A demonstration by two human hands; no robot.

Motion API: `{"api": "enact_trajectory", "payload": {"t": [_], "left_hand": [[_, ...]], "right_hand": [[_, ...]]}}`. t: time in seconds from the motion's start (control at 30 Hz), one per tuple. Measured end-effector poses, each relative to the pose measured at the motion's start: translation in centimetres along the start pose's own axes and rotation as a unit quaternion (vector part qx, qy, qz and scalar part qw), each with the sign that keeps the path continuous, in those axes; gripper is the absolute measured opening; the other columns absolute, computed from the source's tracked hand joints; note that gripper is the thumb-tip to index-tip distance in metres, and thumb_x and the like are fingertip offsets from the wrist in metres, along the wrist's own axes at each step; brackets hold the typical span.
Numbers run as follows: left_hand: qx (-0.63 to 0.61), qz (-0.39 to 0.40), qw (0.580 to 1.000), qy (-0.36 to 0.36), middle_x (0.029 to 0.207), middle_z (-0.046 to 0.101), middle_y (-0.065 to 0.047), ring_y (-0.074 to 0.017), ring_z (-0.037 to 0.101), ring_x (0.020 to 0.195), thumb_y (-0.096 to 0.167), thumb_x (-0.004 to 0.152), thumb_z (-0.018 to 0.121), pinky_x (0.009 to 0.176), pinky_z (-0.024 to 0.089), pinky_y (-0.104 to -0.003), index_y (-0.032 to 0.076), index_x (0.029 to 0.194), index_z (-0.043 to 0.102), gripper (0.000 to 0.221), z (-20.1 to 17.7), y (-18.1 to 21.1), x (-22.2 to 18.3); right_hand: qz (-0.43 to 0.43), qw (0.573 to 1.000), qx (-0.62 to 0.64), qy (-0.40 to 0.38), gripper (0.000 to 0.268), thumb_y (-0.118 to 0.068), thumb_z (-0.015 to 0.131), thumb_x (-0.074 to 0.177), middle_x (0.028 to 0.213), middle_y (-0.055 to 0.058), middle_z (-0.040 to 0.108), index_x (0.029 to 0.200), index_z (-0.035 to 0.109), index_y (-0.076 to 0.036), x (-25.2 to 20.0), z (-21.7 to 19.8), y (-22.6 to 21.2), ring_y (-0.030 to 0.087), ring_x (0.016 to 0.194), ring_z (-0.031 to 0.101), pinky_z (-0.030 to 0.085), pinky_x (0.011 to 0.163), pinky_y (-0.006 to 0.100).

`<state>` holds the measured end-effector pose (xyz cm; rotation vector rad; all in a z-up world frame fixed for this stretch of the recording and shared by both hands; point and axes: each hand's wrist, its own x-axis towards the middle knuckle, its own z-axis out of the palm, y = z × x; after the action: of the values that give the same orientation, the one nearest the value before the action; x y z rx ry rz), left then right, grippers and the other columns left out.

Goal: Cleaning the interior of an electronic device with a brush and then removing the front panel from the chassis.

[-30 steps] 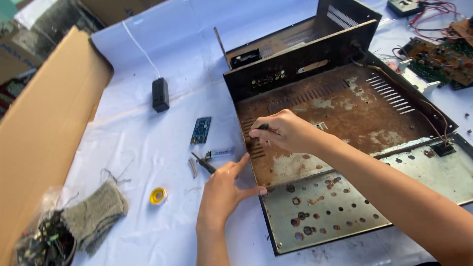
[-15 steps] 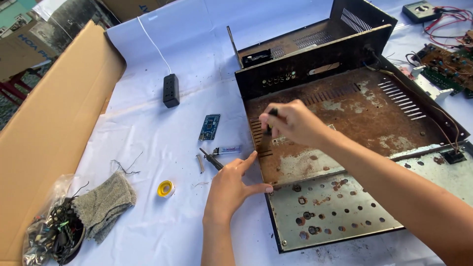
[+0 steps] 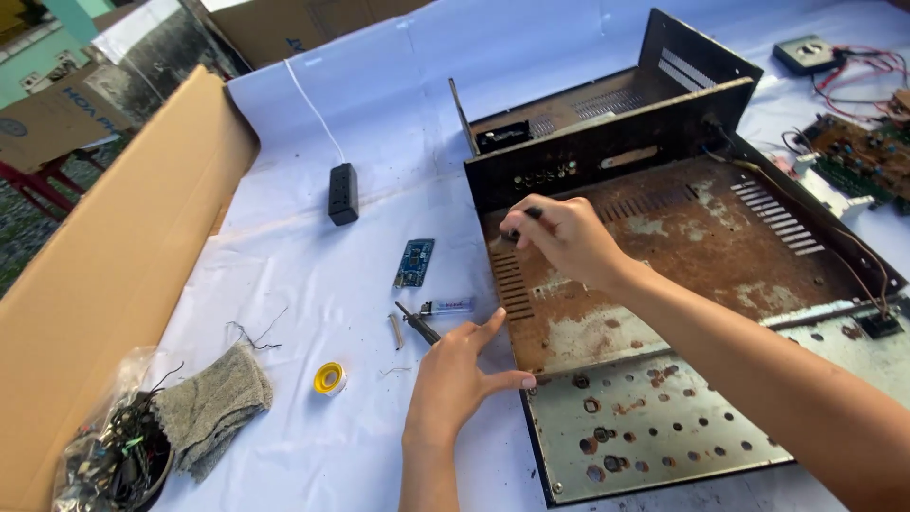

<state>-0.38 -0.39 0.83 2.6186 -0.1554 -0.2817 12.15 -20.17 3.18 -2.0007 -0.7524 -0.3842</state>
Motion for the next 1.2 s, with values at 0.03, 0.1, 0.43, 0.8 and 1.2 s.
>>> {"api": "enact_trajectory", "payload": {"t": [0.03,0.1,0.43,0.8,1.2], "left_hand": [[-0.002,-0.001,1.0,0.006,0.107,0.064,-0.001,-0.0209,0.06,0.106,0.067,0.071,0.077,0.081,0.05,-0.037,0.032,0.157,0.045,0.098,-0.2,-0.1,0.2],[-0.054,0.018,0.998,0.026,0.139,0.064,-0.002,-0.0251,0.056,0.127,0.06,0.066,0.083,0.099,0.047,-0.039,0.03,0.149,0.055,0.092,-0.1,-0.1,0.1],[-0.028,0.005,1.0,0.001,0.131,0.066,-0.003,-0.0242,0.061,0.12,0.065,0.068,0.078,0.096,0.049,-0.041,0.031,0.155,0.048,0.098,-0.4,0.0,0.6],[-0.04,0.043,0.998,0.037,0.126,0.068,-0.007,-0.0284,0.063,0.116,0.061,0.067,0.081,0.091,0.051,-0.042,0.026,0.149,0.055,0.093,0.1,-0.2,0.2],[-0.018,0.082,0.992,0.092,0.106,0.075,-0.018,-0.0365,0.072,0.104,0.066,0.062,0.08,0.093,0.057,-0.049,0.017,0.142,0.063,0.096,0.5,-0.4,-0.1]], "right_hand": [[-0.006,1.0,-0.001,-0.002,0.027,-0.026,0.054,0.105,0.071,0.001,0.076,0.104,0.075,-0.01,0.8,0.1,0.3,0.009,0.06,0.072,0.054,0.054,0.023],[0.031,0.99,-0.029,-0.131,0.021,-0.022,0.056,0.105,0.071,0.0,0.072,0.103,0.074,-0.011,1.3,0.4,1.0,0.009,0.047,0.056,0.045,0.048,0.026],[-0.022,0.993,-0.091,-0.067,0.033,-0.03,0.055,0.104,0.106,0.007,0.079,0.112,0.074,-0.005,1.8,0.6,2.0,0.017,0.058,0.066,0.052,0.061,0.032],[0.037,0.981,-0.103,-0.159,0.029,-0.026,0.055,0.102,0.083,0.003,0.082,0.12,0.074,-0.013,0.5,-0.1,0.8,0.012,0.035,0.047,0.041,0.041,0.03],[0.022,0.979,-0.098,-0.175,0.024,-0.022,0.062,0.101,0.096,0.02,0.08,0.106,0.077,-0.004,-0.6,-1.0,-0.4,0.034,0.076,0.079,0.062,0.064,0.041]]}}
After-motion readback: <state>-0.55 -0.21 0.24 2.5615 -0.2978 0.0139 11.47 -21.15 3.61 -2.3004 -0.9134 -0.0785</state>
